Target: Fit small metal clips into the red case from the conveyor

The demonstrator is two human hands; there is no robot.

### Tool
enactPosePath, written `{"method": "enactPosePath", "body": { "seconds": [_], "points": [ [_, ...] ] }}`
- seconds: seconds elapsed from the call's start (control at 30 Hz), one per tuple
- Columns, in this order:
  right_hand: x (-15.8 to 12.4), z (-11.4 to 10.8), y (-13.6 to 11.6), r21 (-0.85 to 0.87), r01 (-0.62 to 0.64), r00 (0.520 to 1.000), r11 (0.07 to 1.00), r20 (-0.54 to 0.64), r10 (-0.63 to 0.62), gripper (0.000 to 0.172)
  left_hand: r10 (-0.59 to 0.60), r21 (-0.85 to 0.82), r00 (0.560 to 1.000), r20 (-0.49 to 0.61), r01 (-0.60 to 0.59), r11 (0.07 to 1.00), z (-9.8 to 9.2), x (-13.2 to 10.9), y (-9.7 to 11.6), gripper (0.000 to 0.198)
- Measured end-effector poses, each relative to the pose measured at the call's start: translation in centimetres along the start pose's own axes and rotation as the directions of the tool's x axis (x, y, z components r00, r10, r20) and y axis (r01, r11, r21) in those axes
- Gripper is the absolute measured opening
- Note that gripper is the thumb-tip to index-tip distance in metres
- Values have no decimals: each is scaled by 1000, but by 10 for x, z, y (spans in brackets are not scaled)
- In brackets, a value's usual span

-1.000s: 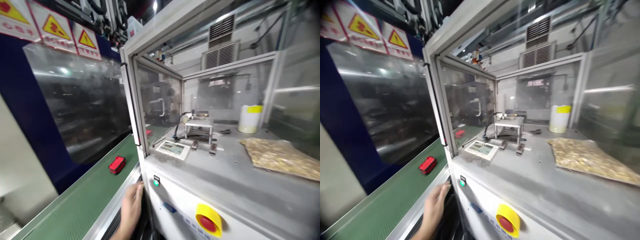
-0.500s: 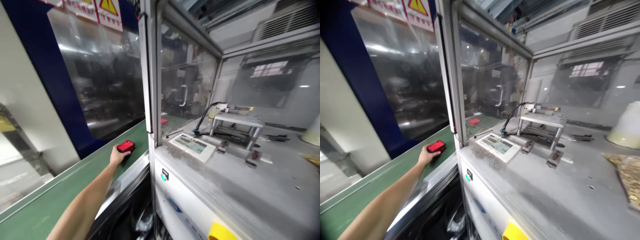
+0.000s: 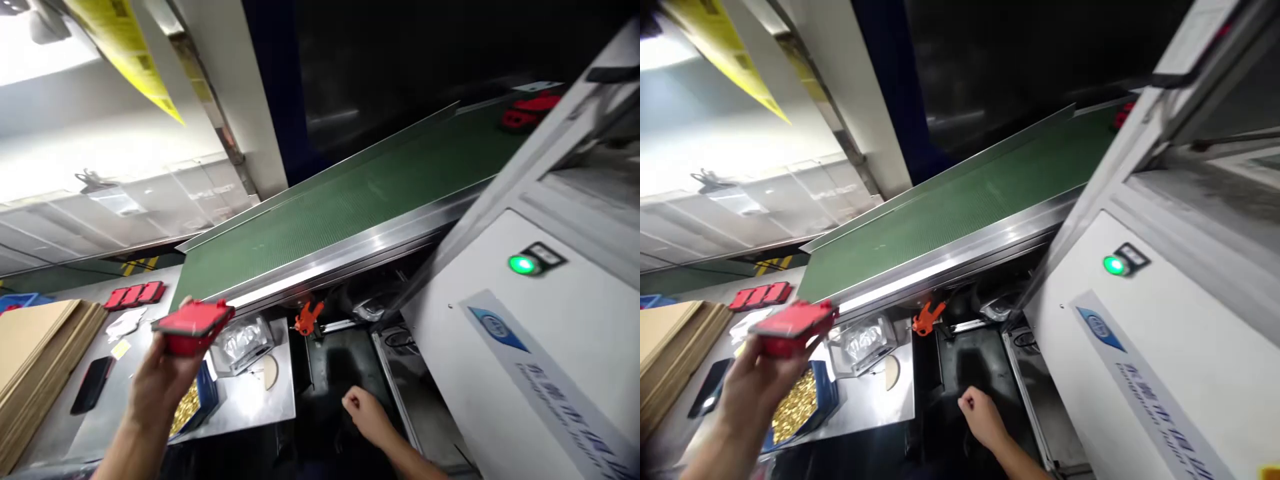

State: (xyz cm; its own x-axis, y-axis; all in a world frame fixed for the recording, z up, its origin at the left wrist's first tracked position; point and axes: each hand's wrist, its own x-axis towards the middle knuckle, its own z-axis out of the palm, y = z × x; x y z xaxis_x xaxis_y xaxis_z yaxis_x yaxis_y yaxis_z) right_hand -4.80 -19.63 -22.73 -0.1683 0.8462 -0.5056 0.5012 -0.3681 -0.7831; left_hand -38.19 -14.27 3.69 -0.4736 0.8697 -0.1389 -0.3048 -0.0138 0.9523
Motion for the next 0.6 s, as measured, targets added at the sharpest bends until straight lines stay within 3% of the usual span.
{"method": "enactPosePath", "body": {
  "seconds": [0.07,0.13,0.23,0.3,0.37,0.5,0.6],
  "points": [
    [27,43,-31,-95,42,997,995,74,-35,12,-198,-133,952,-233,170,976,-47,-34,-15,59],
    [49,88,-63,-180,68,992,981,115,-48,8,-363,-246,857,-367,287,926,-84,-58,-26,60],
    [70,147,-102,-294,51,996,954,81,-28,30,-494,-384,726,-477,334,861,-126,-79,-33,47],
    [75,175,-117,-336,6,1000,942,30,5,45,-546,-468,682,-486,325,822,-147,-85,-30,34],
    [75,193,-124,-337,-44,999,941,-16,41,46,-598,-569,694,-400,323,756,-162,-89,-24,34],
    [64,208,-135,-226,-102,994,969,-63,90,31,-585,-698,810,-36,398,595,-179,-91,-9,71],
    [35,208,-159,-48,-101,995,994,-8,100,19,-560,-682,822,107,471,560,-189,-93,-1,86]
  ]
}}
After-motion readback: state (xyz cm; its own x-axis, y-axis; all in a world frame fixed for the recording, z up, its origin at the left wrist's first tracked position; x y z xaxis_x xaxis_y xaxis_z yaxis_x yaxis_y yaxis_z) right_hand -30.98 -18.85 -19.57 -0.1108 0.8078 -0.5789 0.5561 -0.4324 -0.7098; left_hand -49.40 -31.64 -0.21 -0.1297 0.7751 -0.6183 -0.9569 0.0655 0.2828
